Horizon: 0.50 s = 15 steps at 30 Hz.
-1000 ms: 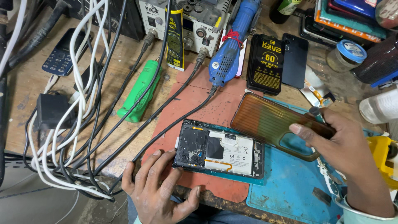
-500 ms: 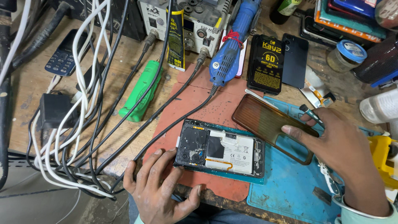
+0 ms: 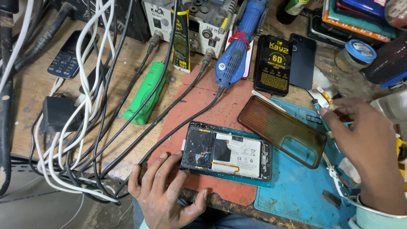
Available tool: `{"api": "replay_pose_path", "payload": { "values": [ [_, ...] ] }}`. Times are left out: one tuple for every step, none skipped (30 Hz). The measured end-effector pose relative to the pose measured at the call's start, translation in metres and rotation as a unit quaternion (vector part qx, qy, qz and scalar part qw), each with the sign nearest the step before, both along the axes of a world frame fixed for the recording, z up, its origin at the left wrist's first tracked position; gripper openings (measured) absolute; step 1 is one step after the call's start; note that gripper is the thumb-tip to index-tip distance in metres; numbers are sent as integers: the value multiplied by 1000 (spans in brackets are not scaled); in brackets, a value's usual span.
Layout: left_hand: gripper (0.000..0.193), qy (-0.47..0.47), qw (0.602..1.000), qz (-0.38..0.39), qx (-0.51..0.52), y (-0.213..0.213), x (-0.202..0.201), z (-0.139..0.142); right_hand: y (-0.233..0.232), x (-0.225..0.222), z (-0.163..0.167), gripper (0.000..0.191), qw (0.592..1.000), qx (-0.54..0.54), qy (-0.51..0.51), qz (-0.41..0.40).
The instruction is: The person uses a screwdriver to loosen and remove screws from the internal frame of a disassembled smartphone. They then use a small piece of cloth to wipe the battery area and surrounding components.
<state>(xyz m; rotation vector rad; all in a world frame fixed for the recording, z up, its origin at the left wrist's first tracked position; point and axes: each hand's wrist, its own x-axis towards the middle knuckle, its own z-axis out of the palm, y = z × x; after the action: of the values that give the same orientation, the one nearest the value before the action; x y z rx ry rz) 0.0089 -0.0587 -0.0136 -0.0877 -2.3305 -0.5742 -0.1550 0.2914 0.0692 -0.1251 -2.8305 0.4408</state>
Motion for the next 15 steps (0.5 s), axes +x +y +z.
{"api": "replay_pose_path", "payload": {
  "values": [
    [49,0,1000,1,0,0,0,0,0,-4,5,47,1000,-2,-6,9],
    [49,-1,1000,1,-1,0,0,0,-1,-10,11,47,1000,-4,-13,18],
    [49,0,1000,2,-1,0,-1,0,-3,-16,17,48,999,-6,-19,26],
    [49,1,1000,2,-2,0,-1,0,-7,-25,23,49,999,5,-20,32],
    [50,1,1000,1,-2,1,-1,0,-13,-34,29,51,999,16,-22,37],
    [50,0,1000,0,-2,1,-1,0,-19,-39,35,53,998,27,-24,42],
    [50,-1,1000,-1,-2,1,-1,0,-25,-40,41,54,997,27,-23,63],
    [50,0,1000,0,-3,1,-2,0,-32,-41,47,55,996,28,-21,85],
    [50,2,1000,-1,-2,1,-2,0,-40,-39,53,56,993,28,-19,109],
    [50,3,1000,-1,0,1,-2,0,-49,-34,57,55,989,10,-35,143],
    [50,4,1000,-1,2,2,-1,0,-58,-25,59,53,983,-8,-51,178],
    [51,8,1000,0,3,2,-1,0,-67,-14,60,52,975,-26,-67,211],
    [51,12,1000,-1,4,2,-1,0,-75,-2,60,53,970,-30,-84,224],
    [51,15,1000,-3,5,2,-2,0,-83,13,58,54,966,-34,-102,236],
    [52,14,1000,-2,4,3,-2,0,-89,27,54,54,961,-39,-119,248]
  ]
}}
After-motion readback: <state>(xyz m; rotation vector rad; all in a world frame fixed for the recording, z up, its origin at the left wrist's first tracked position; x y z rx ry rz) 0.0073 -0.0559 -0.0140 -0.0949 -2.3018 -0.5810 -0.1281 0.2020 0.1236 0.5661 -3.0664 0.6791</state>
